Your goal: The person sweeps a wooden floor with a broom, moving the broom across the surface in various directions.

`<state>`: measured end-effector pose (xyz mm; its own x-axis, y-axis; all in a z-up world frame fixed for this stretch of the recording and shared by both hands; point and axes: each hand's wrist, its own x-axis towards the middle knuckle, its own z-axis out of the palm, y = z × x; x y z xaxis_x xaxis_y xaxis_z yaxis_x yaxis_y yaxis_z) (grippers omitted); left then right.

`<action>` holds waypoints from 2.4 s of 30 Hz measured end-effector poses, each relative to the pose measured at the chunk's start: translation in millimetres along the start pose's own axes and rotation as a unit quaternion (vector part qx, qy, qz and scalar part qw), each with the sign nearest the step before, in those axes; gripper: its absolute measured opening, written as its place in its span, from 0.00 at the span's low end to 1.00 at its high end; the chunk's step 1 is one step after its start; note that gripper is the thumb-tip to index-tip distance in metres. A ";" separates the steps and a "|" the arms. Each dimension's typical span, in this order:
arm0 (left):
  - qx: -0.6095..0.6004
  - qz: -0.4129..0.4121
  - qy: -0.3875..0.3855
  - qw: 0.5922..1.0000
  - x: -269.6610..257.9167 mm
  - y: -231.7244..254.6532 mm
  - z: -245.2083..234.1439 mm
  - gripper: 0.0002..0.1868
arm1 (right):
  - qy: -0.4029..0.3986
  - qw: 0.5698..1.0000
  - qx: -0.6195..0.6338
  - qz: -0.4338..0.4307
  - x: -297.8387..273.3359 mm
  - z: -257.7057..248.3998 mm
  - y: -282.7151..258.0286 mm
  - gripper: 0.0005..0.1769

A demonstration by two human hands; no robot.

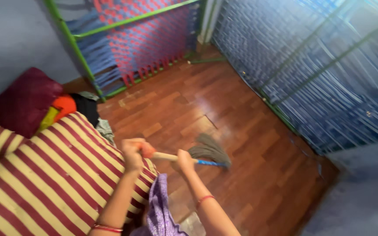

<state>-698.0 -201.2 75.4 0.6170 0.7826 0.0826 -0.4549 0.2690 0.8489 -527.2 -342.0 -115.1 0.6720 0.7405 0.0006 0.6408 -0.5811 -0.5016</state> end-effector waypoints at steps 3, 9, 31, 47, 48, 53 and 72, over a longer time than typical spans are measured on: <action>-0.046 -0.098 -0.048 0.993 -46.7 -80.5 68.2 0.15 | 0.051 0.997 0.021 0.051 -82.2 -47.8 95.4 0.11; -0.054 -0.240 -0.188 0.951 -155.5 -191.5 164.6 0.15 | 0.066 0.971 -0.040 0.227 -237.7 -126.7 186.5 0.10; 0.120 0.049 -0.122 0.984 -20.7 121.9 -17.0 0.10 | 0.051 0.981 0.164 -0.089 20.6 -27.9 -157.6 0.05; 0.268 0.216 -0.117 0.932 31.9 272.1 -173.6 0.12 | -0.008 0.984 0.164 -0.074 87.3 107.8 -386.3 0.11; 0.233 0.212 -0.118 0.942 35.1 273.0 -171.9 0.11 | -0.034 0.985 0.168 -0.030 81.5 95.1 -384.8 0.11; 0.139 0.140 -0.177 0.964 55.0 268.3 -162.5 0.15 | -0.046 0.986 0.148 0.058 52.0 42.5 -358.6 0.13; -0.089 -0.295 -0.428 0.849 -147.5 8.8 56.8 0.12 | 0.258 0.877 0.016 0.405 -332.6 -23.3 -51.3 0.05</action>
<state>-756.6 -346.1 100.4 0.9775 -0.1932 0.0847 0.0528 0.6128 0.7884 -774.9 -566.4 -69.4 0.9857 -0.1672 0.0210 -0.1293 -0.8304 -0.5420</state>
